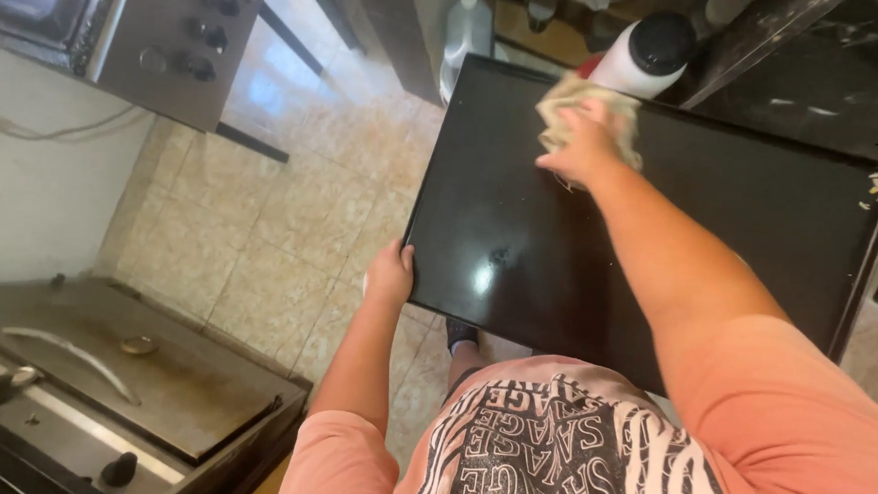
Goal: Cleaning a baking tray, placing pre-cut dough circles on it, then rolling out more dough and using a cutter to create more shapes.
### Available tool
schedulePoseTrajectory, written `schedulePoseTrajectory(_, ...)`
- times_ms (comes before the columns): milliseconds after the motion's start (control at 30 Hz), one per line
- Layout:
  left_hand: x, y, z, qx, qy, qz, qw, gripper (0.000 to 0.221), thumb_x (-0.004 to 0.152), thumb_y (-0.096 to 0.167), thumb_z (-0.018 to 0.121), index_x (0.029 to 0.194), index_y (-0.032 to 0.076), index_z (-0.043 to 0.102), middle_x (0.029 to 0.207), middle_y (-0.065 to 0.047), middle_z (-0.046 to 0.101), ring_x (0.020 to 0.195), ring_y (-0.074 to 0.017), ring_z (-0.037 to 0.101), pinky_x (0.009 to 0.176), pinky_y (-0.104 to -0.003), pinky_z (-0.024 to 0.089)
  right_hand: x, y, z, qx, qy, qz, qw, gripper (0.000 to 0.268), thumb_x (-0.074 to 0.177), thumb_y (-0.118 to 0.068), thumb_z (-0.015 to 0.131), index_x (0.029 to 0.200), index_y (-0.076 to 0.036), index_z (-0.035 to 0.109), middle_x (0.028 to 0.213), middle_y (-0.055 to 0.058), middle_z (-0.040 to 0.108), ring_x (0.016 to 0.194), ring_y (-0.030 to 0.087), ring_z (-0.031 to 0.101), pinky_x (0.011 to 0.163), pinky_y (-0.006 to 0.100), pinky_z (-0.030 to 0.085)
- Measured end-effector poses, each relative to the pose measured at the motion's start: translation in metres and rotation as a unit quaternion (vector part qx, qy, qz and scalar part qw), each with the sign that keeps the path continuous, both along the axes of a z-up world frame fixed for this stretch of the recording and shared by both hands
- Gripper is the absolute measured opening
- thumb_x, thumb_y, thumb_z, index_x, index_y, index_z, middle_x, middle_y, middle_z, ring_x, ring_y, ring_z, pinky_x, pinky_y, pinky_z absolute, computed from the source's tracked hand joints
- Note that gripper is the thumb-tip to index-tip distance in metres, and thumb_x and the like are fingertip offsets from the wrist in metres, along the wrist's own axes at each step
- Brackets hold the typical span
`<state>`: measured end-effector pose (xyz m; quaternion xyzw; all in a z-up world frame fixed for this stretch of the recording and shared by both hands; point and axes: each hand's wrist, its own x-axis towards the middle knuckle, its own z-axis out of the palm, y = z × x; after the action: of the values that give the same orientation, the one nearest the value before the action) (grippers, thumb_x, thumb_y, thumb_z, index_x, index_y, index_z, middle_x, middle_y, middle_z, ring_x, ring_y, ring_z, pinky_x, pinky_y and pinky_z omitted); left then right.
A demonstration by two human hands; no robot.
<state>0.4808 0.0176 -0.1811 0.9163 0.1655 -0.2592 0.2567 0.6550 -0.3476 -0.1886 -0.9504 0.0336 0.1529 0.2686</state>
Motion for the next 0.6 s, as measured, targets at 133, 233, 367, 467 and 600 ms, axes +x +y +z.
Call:
schedulePoseTrajectory(133, -0.004, 0.008, -0.015, -0.001, 0.006, -0.008, 1.000, 0.045, 0.111, 0.044, 0.037, 0.141, 0.018, 0.058, 0.130, -0.013, 0.069, 0.124, -0.0326, 0.065, 0.106, -0.049, 0.052, -0.009, 0.058, -0.040, -0.053, -0.070, 0.168, 0.982, 0.071, 0.067, -0.015, 0.083, 0.134, -0.031, 0.068, 0.152, 0.002, 0.043, 0.143, 0.041, 0.034, 0.126, 0.051, 0.017)
schedulePoseTrajectory(233, 0.003, 0.008, -0.018, -0.005, -0.006, -0.012, 1.000, 0.045, 0.112, 0.043, 0.036, 0.142, 0.016, 0.057, 0.129, -0.013, 0.070, 0.123, -0.0318, 0.066, 0.105, -0.048, 0.053, -0.061, 0.043, -0.011, -0.028, -0.093, 0.376, 0.921, 0.032, 0.082, -0.008, 0.070, 0.098, -0.034, 0.077, 0.133, -0.004, 0.063, 0.138, 0.033, 0.041, 0.115, 0.080, 0.015)
schedulePoseTrajectory(367, -0.004, 0.011, -0.020, -0.013, 0.014, -0.007, 1.000, 0.046, 0.112, 0.045, 0.037, 0.145, 0.018, 0.055, 0.133, -0.012, 0.068, 0.127, -0.0286, 0.064, 0.107, -0.046, 0.052, -0.148, -0.079, -0.009, 0.067, -0.064, 0.425, 0.900, 0.044, 0.062, 0.003, 0.070, 0.088, -0.031, 0.079, 0.121, -0.001, 0.066, 0.126, 0.031, 0.053, 0.108, 0.059, 0.038)
schedulePoseTrajectory(467, 0.000, 0.010, -0.020, -0.032, 0.009, 0.015, 0.999, 0.048, 0.112, 0.043, 0.038, 0.148, 0.016, 0.054, 0.139, -0.013, 0.066, 0.131, -0.0292, 0.061, 0.110, -0.046, 0.050, -0.240, -0.187, -0.008, 0.098, 0.001, 0.384, 0.918, 0.042, 0.061, 0.006, 0.066, 0.081, -0.027, 0.083, 0.099, 0.003, 0.072, 0.109, 0.032, 0.064, 0.102, 0.048, 0.048)
schedulePoseTrajectory(600, -0.001, 0.016, -0.040, -0.013, -0.013, 0.020, 1.000, 0.056, 0.103, 0.046, 0.039, 0.147, 0.015, 0.053, 0.138, -0.023, 0.062, 0.126, -0.0462, 0.057, 0.106, -0.055, 0.042, -0.356, -0.264, 0.109, 0.012, 0.589, -0.068, 0.805, 0.010, 0.080, 0.005, 0.062, 0.079, 0.002, 0.072, 0.075, 0.020, 0.073, 0.041, 0.024, 0.066, 0.034, 0.033, 0.054)
